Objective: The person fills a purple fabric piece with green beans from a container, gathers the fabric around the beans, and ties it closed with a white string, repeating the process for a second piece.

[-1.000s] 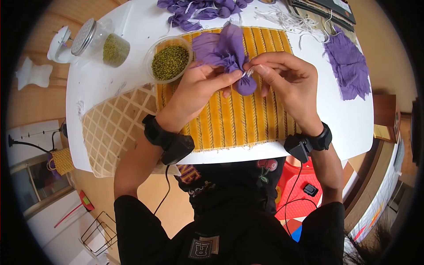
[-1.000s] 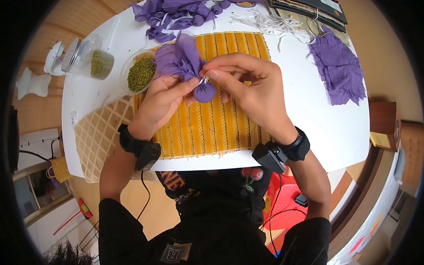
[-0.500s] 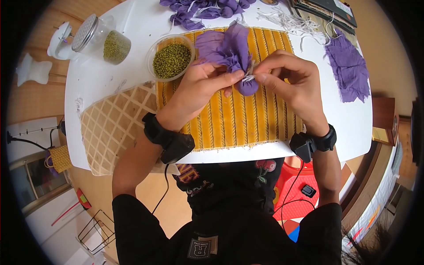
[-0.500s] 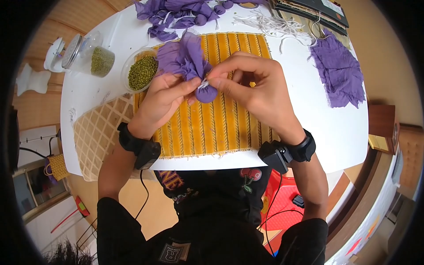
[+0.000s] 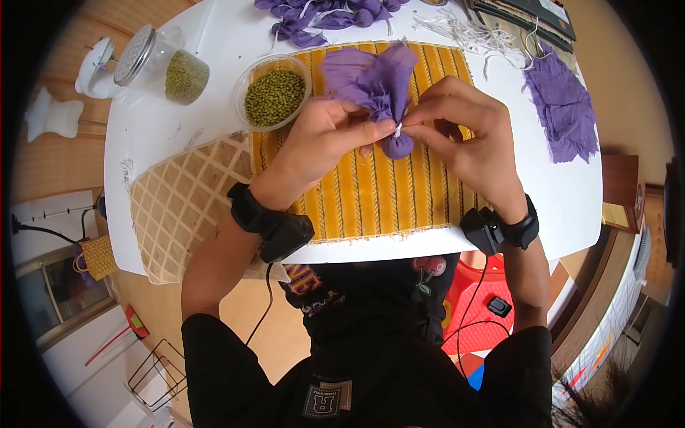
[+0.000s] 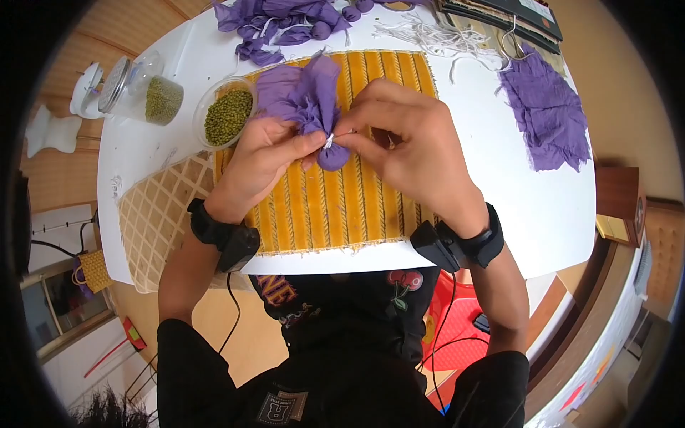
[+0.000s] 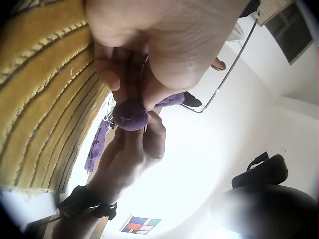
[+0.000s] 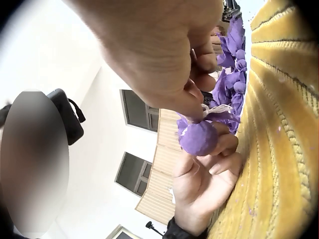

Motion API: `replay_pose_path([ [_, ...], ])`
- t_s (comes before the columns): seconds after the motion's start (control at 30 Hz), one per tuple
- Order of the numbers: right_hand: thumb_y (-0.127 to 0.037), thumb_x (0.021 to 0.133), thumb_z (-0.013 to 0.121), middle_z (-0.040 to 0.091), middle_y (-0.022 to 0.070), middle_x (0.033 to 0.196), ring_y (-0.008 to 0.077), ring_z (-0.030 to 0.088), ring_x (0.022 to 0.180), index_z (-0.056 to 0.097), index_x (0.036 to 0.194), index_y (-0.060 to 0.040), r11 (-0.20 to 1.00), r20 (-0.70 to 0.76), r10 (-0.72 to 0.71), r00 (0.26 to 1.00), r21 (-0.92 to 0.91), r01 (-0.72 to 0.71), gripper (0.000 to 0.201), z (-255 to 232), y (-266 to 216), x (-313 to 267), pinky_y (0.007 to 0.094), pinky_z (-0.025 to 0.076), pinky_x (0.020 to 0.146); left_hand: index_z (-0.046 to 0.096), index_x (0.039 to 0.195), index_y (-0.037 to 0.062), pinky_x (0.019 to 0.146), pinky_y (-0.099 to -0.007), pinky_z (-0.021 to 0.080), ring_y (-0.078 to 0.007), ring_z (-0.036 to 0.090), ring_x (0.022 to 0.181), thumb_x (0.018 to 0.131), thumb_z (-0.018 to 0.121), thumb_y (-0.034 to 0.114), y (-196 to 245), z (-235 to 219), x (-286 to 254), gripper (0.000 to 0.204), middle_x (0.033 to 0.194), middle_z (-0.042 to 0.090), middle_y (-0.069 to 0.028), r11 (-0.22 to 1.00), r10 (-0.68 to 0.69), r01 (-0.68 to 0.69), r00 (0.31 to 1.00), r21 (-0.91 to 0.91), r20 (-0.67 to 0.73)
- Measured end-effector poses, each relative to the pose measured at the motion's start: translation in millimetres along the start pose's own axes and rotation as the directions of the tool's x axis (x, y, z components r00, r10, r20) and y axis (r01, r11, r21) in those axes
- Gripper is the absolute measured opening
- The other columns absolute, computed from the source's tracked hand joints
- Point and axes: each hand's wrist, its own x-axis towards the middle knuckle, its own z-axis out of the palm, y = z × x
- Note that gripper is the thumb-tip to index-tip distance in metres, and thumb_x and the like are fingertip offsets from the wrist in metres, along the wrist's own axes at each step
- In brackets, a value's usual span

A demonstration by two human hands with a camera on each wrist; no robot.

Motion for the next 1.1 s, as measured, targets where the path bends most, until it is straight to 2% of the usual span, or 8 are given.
replay_pose_path([
  [0.03,0.003,0.075,0.074,0.063,0.0063,0.081,0.0173,0.060,0.066,0.071,0.085,-0.0024,0.998,0.007,-0.053,0.999,-0.035,0.053,0.012,0,-1,0,0.0269,0.048,0.058,0.069,0.096,-0.0021,0.066,-0.0205,0.045,-0.0057,0.056,0.072,0.088,0.070,0.016,-1,-1,0,0.020,0.085,0.068,-0.0028,1.000,0.005,-0.005,1.000,0.011,0.003],
  [0.17,0.002,0.073,0.073,0.063,0.0072,0.082,0.0221,0.063,0.069,0.070,0.086,-0.0025,0.988,0.019,-0.092,0.996,-0.119,0.094,0.014,1,-1,-1,0.0302,0.051,0.060,0.069,0.094,-0.0033,0.065,-0.0204,0.045,-0.0061,0.057,0.069,0.087,0.071,0.015,-1,-2,1,0.020,0.083,0.068,-0.0036,1.000,0.007,-0.007,1.000,0.027,0.020],
  [0.23,0.002,0.071,0.073,0.064,0.0065,0.084,0.0244,0.064,0.072,0.070,0.087,-0.0032,0.951,0.018,-0.260,0.966,-0.170,0.259,0.016,2,7,-2,0.0317,0.053,0.062,0.069,0.091,-0.0036,0.065,-0.0206,0.046,-0.0066,0.057,0.069,0.087,0.071,0.014,-2,-2,2,0.018,0.082,0.068,-0.0040,1.000,0.009,-0.009,1.000,0.010,0.008],
  [0.33,0.001,0.070,0.073,0.064,0.0059,0.085,0.0252,0.064,0.072,0.070,0.086,-0.0036,0.915,0.057,-0.325,0.944,-0.235,0.329,0.017,-2,9,-3,0.0318,0.052,0.062,0.069,0.089,-0.0033,0.065,-0.0210,0.046,-0.0069,0.058,0.069,0.087,0.071,0.012,-2,-2,2,0.016,0.081,0.067,-0.0041,0.999,0.005,-0.005,1.000,-0.033,0.025],
  [0.47,0.000,0.069,0.073,0.062,0.0058,0.083,0.0252,0.063,0.070,0.069,0.085,-0.0039,0.908,0.042,-0.348,0.937,-0.233,0.348,0.016,0,8,-2,0.0321,0.052,0.061,0.069,0.088,-0.0028,0.065,-0.0211,0.046,-0.0072,0.058,0.069,0.087,0.070,0.011,-2,-3,3,0.014,0.080,0.067,-0.0041,1.000,0.001,0.000,0.999,-0.027,0.032],
  [0.63,-0.006,0.071,0.073,0.056,0.0056,0.080,0.0247,0.060,0.065,0.062,0.084,-0.0054,0.888,0.100,-0.333,0.938,-0.301,0.348,0.017,1,8,-3,0.0332,0.050,0.055,0.068,0.088,-0.0030,0.065,-0.0206,0.046,-0.0066,0.058,0.069,0.087,0.070,0.011,-1,-2,2,0.014,0.079,0.066,-0.0034,1.000,-0.018,0.019,1.000,-0.024,0.014],
  [0.83,-0.008,0.071,0.071,0.056,0.0050,0.084,0.0243,0.060,0.063,0.059,0.091,-0.0059,0.833,0.130,-0.374,0.918,-0.389,0.394,0.023,1,9,-4,0.0328,0.050,0.055,0.068,0.089,-0.0030,0.065,-0.0203,0.046,-0.0060,0.058,0.070,0.086,0.070,0.009,3,0,2,0.013,0.079,0.066,-0.0027,0.998,-0.016,0.014,1.000,0.068,0.027],
  [1.1,-0.008,0.072,0.071,0.057,0.0057,0.082,0.0246,0.060,0.062,0.058,0.091,-0.0056,0.821,0.115,-0.382,0.917,-0.413,0.394,0.023,5,10,-6,0.0333,0.050,0.053,0.067,0.088,-0.0021,0.065,-0.0202,0.046,-0.0059,0.058,0.070,0.086,0.070,0.008,2,0,2,0.011,0.080,0.066,-0.0020,0.998,-0.011,0.009,0.999,0.063,0.035],
])
